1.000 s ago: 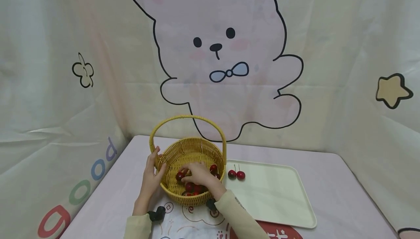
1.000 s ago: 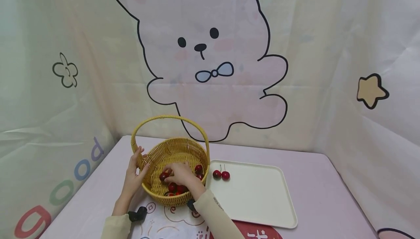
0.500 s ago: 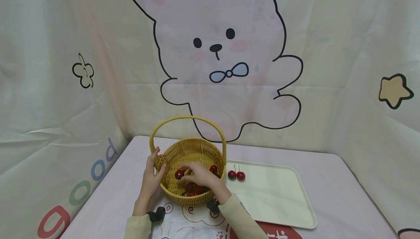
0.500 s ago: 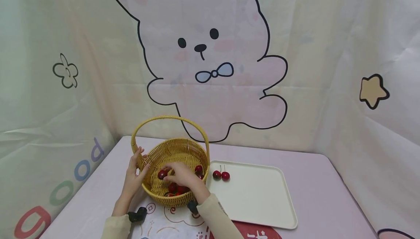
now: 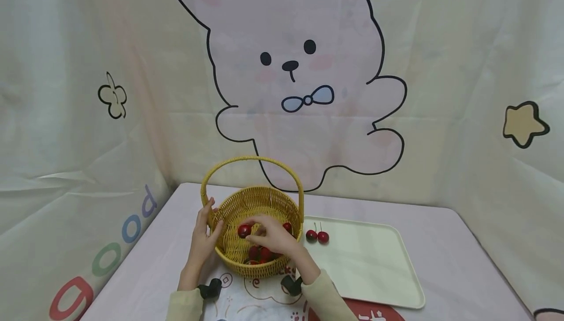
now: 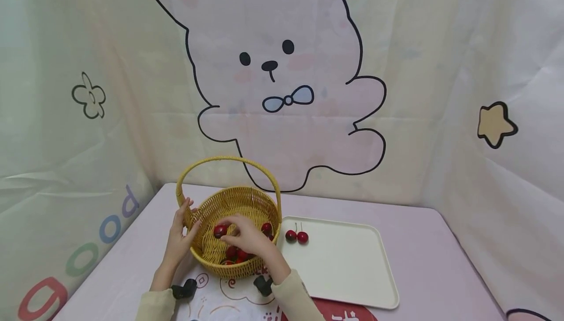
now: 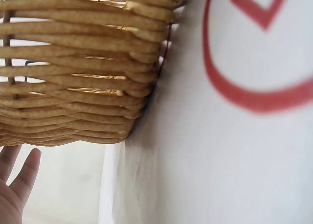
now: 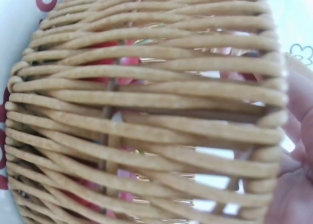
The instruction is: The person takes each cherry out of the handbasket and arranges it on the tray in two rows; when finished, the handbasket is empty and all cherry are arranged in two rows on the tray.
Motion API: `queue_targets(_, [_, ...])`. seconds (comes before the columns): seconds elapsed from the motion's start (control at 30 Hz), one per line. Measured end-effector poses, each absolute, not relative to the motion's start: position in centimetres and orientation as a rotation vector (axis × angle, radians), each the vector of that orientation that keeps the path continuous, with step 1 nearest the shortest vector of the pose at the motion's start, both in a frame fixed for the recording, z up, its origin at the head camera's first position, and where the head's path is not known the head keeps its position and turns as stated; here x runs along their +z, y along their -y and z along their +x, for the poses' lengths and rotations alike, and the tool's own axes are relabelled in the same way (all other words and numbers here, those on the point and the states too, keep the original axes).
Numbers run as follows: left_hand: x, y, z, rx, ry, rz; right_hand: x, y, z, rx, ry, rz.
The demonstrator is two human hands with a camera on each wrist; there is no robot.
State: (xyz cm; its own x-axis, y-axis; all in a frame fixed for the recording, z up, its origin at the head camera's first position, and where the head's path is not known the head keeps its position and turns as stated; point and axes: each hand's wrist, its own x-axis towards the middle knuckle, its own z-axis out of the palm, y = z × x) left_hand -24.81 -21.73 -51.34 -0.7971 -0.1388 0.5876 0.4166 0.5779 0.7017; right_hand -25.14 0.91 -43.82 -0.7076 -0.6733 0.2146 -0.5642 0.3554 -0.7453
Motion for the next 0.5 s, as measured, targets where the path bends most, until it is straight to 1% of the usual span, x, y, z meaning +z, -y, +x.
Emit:
queue_targets(0.17, [-51.3, 21.8, -24.7, -1.209, 2.192, -0.218, -42.9, -1.6, -23.9, -1.446, -2.412, -1.086])
queue_targets(0.3, [-51.4, 21.9, -24.8, -1.195, 2.193, -0.229, -43.2, -2.0, -23.7, -1.488, -2.409, -1.070])
queue_targets(0.37, [-51.4, 22.0, -24.8, -1.193, 2.190, -0.233, -44.3, -2.3, -24.3, -1.502, -2.420, -1.058])
queue_targets(0.5, [-51.5, 22.0, -24.9, -1.206, 2.182, -0.245, -44.7, -2.8, -24.1, -1.542, -2.425, -0.982])
